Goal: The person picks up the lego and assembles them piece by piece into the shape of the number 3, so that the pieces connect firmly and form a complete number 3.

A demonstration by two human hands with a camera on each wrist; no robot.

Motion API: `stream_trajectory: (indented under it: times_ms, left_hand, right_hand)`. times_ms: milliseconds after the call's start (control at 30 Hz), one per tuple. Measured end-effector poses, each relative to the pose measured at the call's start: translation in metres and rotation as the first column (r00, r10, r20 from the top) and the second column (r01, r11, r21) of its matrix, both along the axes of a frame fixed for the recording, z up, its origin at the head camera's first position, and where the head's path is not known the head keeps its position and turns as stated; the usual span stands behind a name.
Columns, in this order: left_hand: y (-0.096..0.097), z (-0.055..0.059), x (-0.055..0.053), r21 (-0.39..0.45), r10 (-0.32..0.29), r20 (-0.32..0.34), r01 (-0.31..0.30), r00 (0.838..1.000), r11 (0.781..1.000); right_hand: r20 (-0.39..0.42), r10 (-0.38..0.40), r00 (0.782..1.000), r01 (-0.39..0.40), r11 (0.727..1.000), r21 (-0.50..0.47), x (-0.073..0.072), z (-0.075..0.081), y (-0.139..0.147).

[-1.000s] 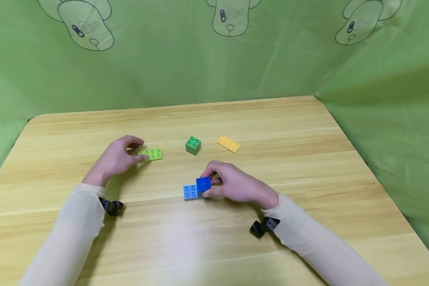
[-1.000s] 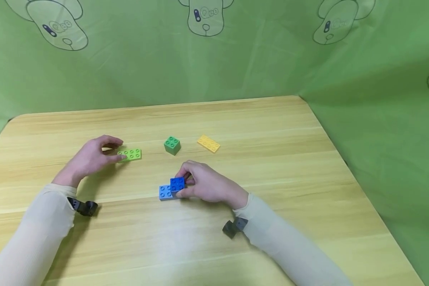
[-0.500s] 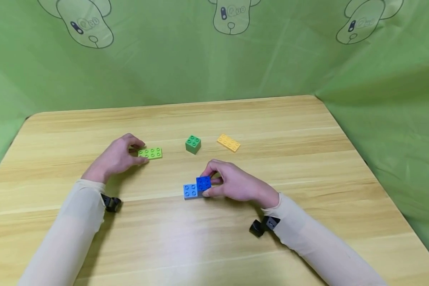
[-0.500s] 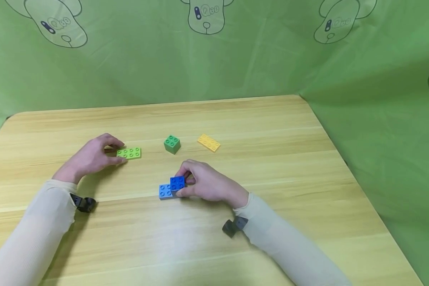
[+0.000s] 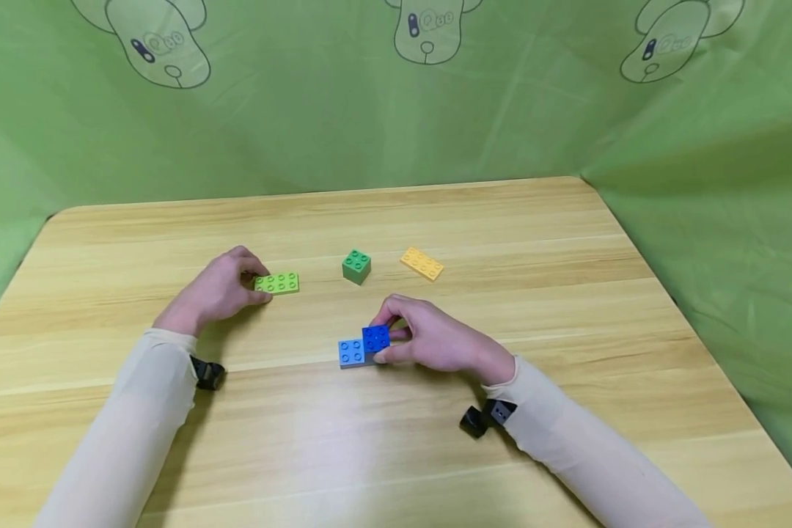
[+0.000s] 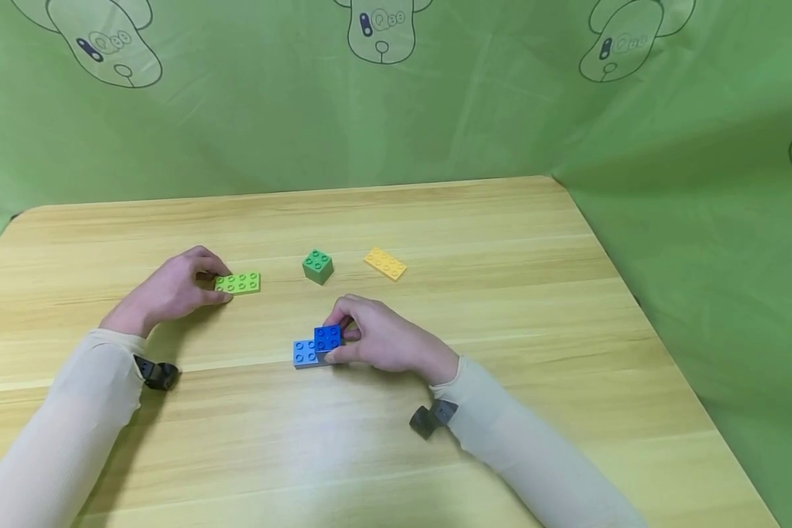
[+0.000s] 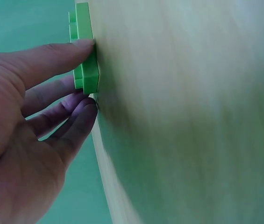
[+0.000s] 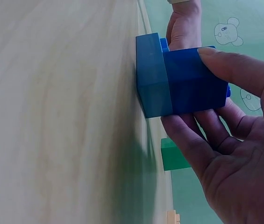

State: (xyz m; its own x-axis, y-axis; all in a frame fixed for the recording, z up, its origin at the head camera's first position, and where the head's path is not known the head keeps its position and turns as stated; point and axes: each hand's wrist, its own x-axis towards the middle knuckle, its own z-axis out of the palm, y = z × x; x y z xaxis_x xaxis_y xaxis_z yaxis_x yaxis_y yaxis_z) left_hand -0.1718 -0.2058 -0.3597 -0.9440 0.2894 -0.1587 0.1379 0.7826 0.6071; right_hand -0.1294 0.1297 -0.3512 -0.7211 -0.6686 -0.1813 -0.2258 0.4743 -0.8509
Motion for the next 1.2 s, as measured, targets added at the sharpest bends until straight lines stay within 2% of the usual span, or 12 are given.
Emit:
stream_trajectory:
  times_ms: [200, 433, 600, 833, 1000, 1200]
  left_hand:
    - [0.0, 0.001, 0.001, -0.004, -0.003, -0.011, 0.003, 1.0, 1.0]
    - [-0.002, 0.005, 0.0, 0.016, 0.047, 0.017, -0.047, 0.999, 0.999]
    - [-0.003, 0.005, 0.002, 0.029, 0.058, 0.021, -0.059, 0.998, 0.998]
    - [-0.004, 0.003, 0.005, 0.066, 0.043, -0.003, -0.043, 0.999, 0.997]
    - [-0.009, 0.006, 0.006, 0.085, 0.039, -0.032, -0.036, 0.999, 0.996]
    - [-0.011, 0.01, 0.008, 0.107, 0.079, -0.013, -0.077, 0.997, 0.991]
  right_hand:
    - [-0.002, -0.001, 1.0, 0.001, 1.0, 0.0, 0.0, -0.001, 0.0]
    - [-0.01, -0.001, 1.0, 0.001, 1.0, 0.02, 0.0, 0.0, 0.0]
    - [-0.009, 0.003, 1.0, -0.003, 1.0, 0.018, -0.001, 0.0, 0.0]
    - [0.006, 0.001, 1.0, -0.001, 1.0, 0.009, 0.0, 0.0, 0.0]
    - [-0.002, 0.003, 1.0, -0.003, 1.0, 0.022, 0.0, 0.001, -0.001]
    - [0.004, 0.003, 1.0, -0.003, 1.0, 0.026, 0.0, 0.002, -0.001]
